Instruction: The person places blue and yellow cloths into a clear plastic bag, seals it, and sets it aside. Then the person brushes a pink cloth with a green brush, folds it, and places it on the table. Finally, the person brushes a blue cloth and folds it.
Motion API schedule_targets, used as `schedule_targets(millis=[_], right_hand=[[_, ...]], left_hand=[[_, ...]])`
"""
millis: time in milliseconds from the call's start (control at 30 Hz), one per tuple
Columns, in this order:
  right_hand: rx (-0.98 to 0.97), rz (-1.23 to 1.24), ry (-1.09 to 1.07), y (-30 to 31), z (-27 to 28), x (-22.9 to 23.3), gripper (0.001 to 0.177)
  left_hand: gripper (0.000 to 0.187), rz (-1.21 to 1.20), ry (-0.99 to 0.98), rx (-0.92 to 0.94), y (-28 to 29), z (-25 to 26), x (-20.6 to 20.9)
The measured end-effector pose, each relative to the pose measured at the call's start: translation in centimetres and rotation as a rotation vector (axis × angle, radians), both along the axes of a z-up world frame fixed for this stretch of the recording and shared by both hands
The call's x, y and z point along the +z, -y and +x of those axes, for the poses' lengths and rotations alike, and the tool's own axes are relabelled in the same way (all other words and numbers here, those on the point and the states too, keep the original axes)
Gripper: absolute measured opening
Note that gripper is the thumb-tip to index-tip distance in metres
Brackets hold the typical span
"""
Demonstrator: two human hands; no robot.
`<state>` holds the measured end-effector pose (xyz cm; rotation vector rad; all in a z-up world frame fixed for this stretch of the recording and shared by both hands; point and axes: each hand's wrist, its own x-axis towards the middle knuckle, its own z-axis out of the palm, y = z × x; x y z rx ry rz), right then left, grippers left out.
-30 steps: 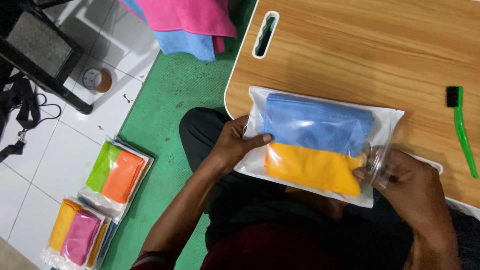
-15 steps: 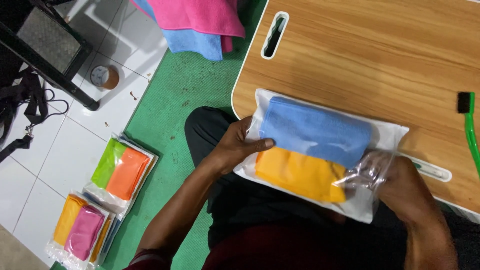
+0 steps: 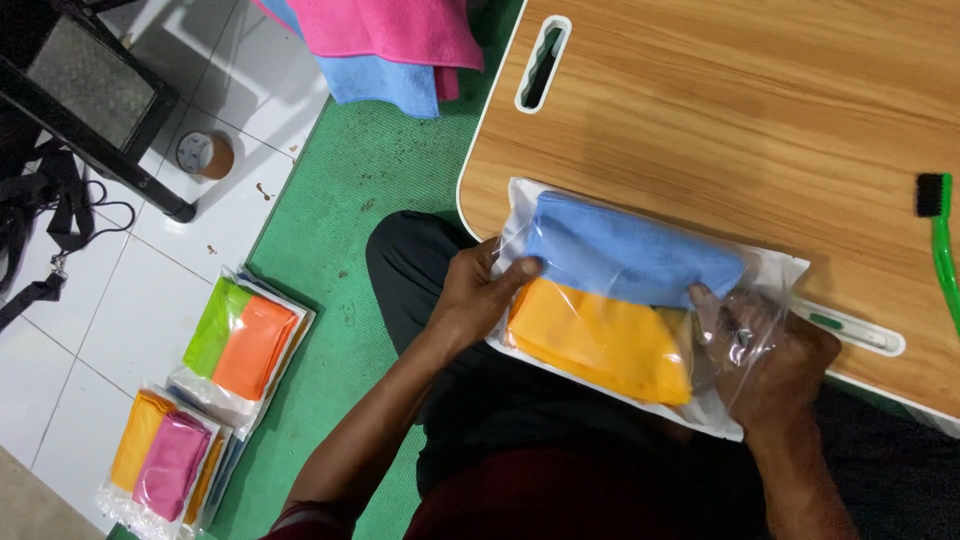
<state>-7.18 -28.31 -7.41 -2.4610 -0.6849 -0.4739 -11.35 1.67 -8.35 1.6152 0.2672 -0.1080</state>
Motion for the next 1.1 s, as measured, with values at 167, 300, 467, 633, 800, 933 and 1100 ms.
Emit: schedule_targets(millis=[167,300,467,633,800,933,1100], right_hand=[[-0.058,0.289,-0.485,2.3,0.4,-1.6,0.007],[-0.107,0.402,-0.868,2.0,1.1,2.6,0.035],[-0.073,0.494,-0.932,4.5,1.6,0.0,0.023],[-0.195,0.333,-0.977,3.8,2.3,0.3,0.061],[-0.043,0.190,-0.955,2.7,2.9,0.3,0.016],[-0.093,0.578,-0.937,3.2,2.3,4.7,0.031],[-0.002,0.311,-0.535,2.6,2.9,8.8,0.008]], left_hand=[[0.021,-0.300,0.008,-0.039,-0.1,-0.9,0.6],[0.029,-0.346,0.087,0.097,0.4,-2.1,-1.7],[0.035,-0.374,0.103,0.098,1.3,-2.9,-2.1],[0.032,-0.457,-0.236,0.009,0.1,-2.9,-1.2],[0.035,-0.515,-0.333,0.052,1.7,-3.3,-1.6],[0.024,-0.516,-0.099,0.204,2.8,-4.8,-4.2],[0.029,-0.823,0.097,0.345,6.7,-5.2,-4.6]])
